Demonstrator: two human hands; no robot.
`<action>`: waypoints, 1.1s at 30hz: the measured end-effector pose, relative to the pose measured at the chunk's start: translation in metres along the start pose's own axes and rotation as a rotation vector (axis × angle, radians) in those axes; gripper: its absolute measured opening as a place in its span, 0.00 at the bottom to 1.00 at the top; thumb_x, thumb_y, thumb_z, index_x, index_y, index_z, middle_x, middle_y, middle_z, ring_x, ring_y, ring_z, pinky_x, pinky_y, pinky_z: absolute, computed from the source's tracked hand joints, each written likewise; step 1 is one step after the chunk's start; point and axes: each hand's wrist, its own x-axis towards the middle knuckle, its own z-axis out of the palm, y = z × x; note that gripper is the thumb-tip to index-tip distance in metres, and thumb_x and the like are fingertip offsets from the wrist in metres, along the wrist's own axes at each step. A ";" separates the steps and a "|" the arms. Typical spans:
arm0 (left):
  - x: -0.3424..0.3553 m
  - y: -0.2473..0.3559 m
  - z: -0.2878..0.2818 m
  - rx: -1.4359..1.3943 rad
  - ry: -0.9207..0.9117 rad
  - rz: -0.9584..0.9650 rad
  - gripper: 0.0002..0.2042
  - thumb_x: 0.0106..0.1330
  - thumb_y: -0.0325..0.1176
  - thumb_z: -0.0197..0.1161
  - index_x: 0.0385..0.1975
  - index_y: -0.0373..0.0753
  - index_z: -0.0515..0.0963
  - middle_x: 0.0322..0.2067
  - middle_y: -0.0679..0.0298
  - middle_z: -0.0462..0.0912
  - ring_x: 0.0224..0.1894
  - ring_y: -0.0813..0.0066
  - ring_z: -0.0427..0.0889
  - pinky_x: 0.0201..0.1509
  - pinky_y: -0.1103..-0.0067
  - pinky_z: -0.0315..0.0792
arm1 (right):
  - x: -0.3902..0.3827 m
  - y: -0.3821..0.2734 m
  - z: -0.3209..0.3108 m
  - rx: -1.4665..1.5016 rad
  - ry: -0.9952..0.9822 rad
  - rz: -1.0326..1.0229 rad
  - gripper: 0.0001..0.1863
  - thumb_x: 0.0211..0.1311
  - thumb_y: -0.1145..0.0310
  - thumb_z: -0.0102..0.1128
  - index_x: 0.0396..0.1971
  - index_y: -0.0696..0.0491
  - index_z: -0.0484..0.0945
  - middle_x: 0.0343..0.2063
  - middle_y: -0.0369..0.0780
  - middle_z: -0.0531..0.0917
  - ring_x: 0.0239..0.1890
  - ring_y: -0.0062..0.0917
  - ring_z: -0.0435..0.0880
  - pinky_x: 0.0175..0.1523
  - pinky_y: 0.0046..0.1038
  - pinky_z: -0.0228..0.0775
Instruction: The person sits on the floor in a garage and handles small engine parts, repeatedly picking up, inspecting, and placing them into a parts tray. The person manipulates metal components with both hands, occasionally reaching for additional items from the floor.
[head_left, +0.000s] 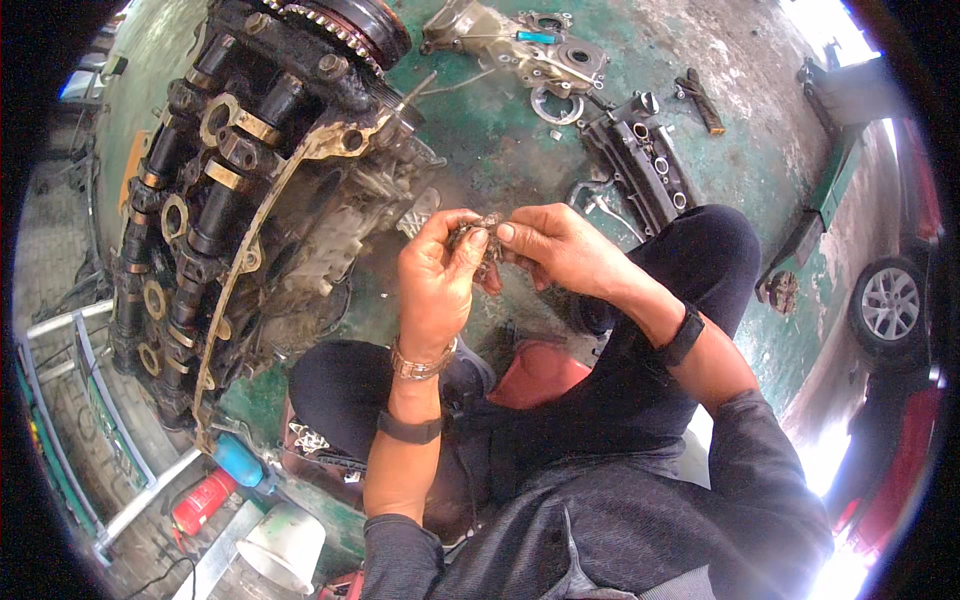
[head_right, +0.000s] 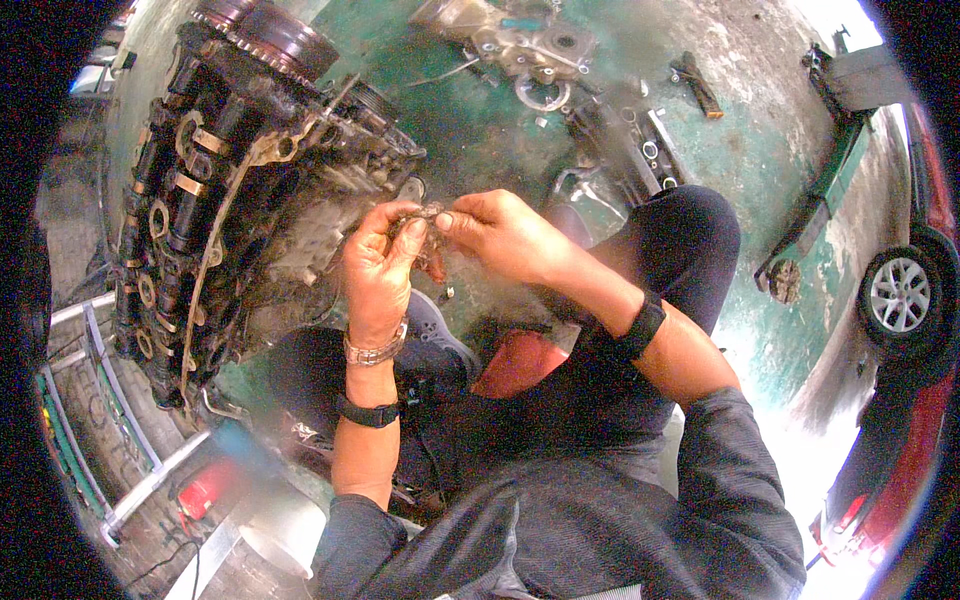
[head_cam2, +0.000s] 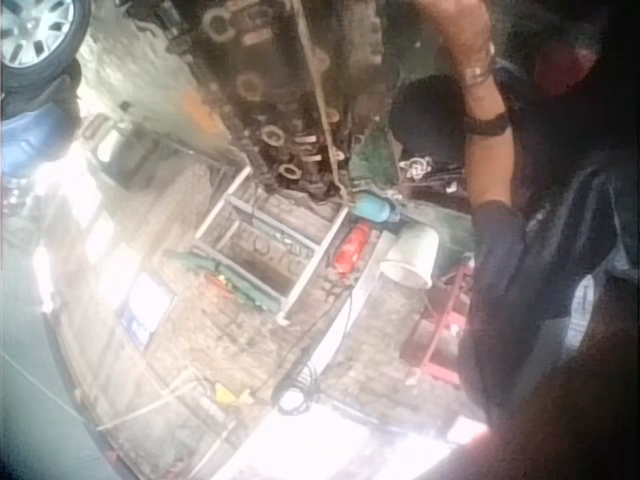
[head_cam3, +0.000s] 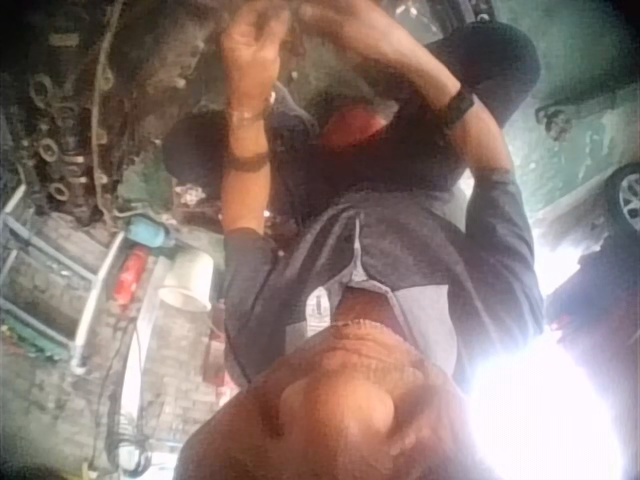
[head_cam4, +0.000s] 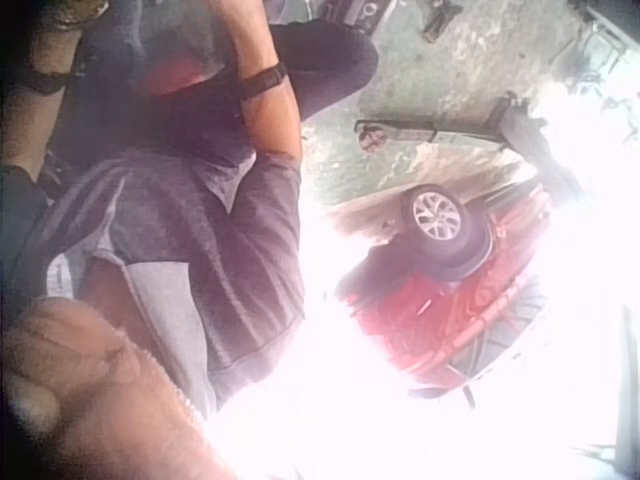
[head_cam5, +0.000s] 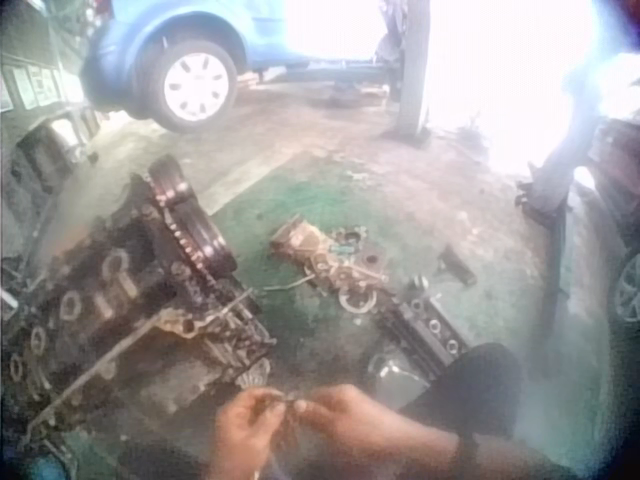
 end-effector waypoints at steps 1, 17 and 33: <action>0.000 0.000 0.000 -0.001 -0.003 -0.002 0.04 0.66 0.25 0.55 0.38 0.33 0.71 0.24 0.66 0.75 0.19 0.82 0.74 0.21 0.84 0.71 | 0.001 0.002 -0.001 -0.040 0.023 -0.030 0.18 0.63 0.59 0.56 0.24 0.61 0.73 0.17 0.35 0.72 0.23 0.17 0.66 0.28 0.26 0.63; 0.001 0.000 -0.006 -0.003 -0.008 -0.144 0.02 0.65 0.25 0.55 0.34 0.34 0.72 0.21 0.65 0.76 0.16 0.80 0.75 0.18 0.83 0.71 | 0.003 0.007 0.002 -0.307 0.156 -0.312 0.12 0.51 0.67 0.64 0.23 0.61 0.73 0.17 0.47 0.76 0.19 0.23 0.73 0.27 0.30 0.66; 0.000 0.009 -0.016 -0.047 -0.102 -0.270 0.02 0.64 0.26 0.56 0.31 0.35 0.72 0.19 0.65 0.77 0.14 0.80 0.74 0.15 0.84 0.68 | 0.004 0.011 0.006 -0.132 0.047 -0.212 0.12 0.49 0.68 0.68 0.22 0.60 0.75 0.16 0.36 0.75 0.21 0.15 0.69 0.26 0.25 0.64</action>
